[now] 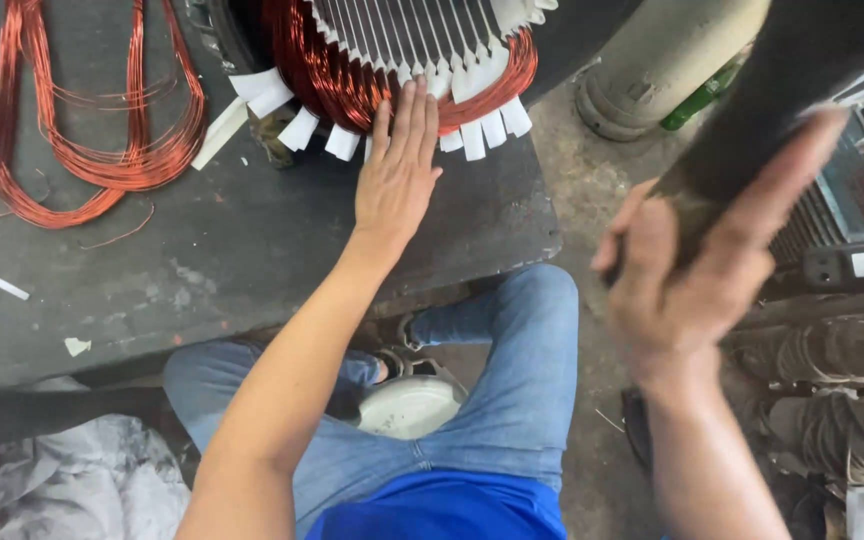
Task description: A person is rewinding an electric motor stator by manually inserting copper coils into slots and using a hammer to seat them properly.
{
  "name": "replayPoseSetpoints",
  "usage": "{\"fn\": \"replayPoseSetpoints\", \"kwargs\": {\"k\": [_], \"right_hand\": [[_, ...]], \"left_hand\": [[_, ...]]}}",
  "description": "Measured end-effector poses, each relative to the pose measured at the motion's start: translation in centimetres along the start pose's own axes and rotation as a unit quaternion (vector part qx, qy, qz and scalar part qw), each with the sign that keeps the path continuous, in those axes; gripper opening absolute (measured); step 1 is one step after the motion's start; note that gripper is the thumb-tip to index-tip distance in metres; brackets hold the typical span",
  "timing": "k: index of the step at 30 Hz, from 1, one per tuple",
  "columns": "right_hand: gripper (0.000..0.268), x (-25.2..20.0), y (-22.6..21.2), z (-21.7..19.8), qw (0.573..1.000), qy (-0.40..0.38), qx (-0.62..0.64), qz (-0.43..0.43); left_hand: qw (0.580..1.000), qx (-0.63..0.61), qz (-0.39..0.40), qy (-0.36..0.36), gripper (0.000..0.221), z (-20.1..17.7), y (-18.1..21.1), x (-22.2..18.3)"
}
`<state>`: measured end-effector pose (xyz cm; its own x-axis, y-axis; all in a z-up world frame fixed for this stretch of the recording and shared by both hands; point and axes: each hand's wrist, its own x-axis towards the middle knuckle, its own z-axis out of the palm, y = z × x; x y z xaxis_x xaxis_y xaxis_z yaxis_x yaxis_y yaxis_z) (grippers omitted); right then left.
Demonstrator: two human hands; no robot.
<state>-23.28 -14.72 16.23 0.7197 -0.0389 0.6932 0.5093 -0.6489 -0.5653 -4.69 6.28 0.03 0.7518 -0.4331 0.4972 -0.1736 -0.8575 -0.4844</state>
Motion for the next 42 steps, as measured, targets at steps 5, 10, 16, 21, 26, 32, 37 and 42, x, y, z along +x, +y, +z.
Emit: {"fn": "replayPoseSetpoints", "kwargs": {"k": [5,10,16,21,26,32,37,42], "right_hand": [[0.068,-0.4,6.0,7.4,0.964,-0.170,-0.144,0.146],[0.061,3.0,2.7,4.6,0.936,-0.247,-0.095,0.234],[0.063,3.6,0.7,-0.7,0.969,-0.085,-0.104,0.208],[0.057,2.2,4.4,-2.6,0.969,-0.074,-0.234,-0.027],[0.065,0.9,11.7,1.9,0.954,-0.036,-0.262,-0.144],[0.061,4.0,7.0,4.1,0.870,-0.294,-0.387,0.086],[0.054,2.0,7.3,3.4,0.865,-0.115,-0.445,-0.200],[0.055,3.4,10.3,3.4,0.865,-0.217,-0.451,-0.036]], "left_hand": [[0.999,0.049,-0.013,-0.021,0.097,-1.2,-0.3,0.4],[0.998,-0.056,0.000,-0.038,0.099,-1.8,-0.3,1.2],[0.959,-0.277,0.047,-0.026,0.084,-2.9,0.9,3.7],[0.966,-0.246,0.076,-0.017,0.089,-1.7,0.6,3.8],[0.974,-0.214,0.078,-0.013,0.095,-1.2,0.7,3.8],[0.979,-0.192,0.073,-0.004,0.091,-1.0,0.7,3.7],[0.964,-0.248,0.087,-0.041,0.078,3.2,3.4,3.7],[0.960,-0.251,0.091,-0.083,0.088,-3.7,-0.1,3.3]]}}
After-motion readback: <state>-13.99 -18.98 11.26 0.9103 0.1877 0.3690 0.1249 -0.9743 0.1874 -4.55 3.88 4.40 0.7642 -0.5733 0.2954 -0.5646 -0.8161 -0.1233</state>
